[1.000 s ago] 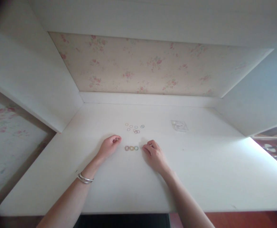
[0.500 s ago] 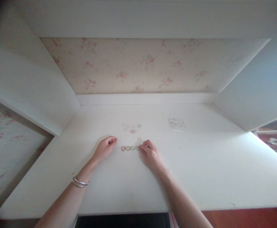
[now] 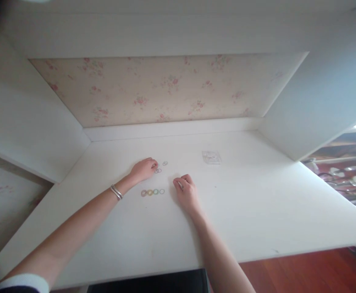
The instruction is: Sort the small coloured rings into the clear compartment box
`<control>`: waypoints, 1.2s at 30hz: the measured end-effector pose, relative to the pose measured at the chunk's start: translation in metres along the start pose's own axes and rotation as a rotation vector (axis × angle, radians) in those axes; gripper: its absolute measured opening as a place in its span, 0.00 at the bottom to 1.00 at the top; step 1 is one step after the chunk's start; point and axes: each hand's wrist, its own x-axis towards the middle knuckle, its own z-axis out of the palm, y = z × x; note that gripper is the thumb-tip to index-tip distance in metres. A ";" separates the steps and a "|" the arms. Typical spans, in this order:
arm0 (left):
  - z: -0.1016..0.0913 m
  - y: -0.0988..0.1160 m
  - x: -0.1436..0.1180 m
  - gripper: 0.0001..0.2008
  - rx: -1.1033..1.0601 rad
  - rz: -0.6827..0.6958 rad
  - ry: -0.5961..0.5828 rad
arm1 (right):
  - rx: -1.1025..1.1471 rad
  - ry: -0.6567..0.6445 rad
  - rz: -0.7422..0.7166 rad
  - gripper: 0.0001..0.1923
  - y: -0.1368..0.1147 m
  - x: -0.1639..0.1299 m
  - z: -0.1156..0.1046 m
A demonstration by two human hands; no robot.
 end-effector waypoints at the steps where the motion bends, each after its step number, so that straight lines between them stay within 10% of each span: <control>1: 0.002 0.000 0.004 0.13 0.010 -0.001 -0.010 | 0.005 0.007 0.015 0.14 0.001 0.001 -0.001; 12: 0.006 0.001 0.019 0.09 0.004 0.024 -0.045 | 0.071 0.024 0.037 0.13 0.004 0.005 -0.001; 24: 0.008 0.030 -0.085 0.12 -0.094 0.247 0.012 | 0.053 0.012 0.044 0.13 0.002 0.006 -0.001; 36: 0.008 0.042 -0.093 0.13 -0.033 0.224 -0.072 | 0.041 -0.009 0.044 0.14 0.001 0.004 -0.001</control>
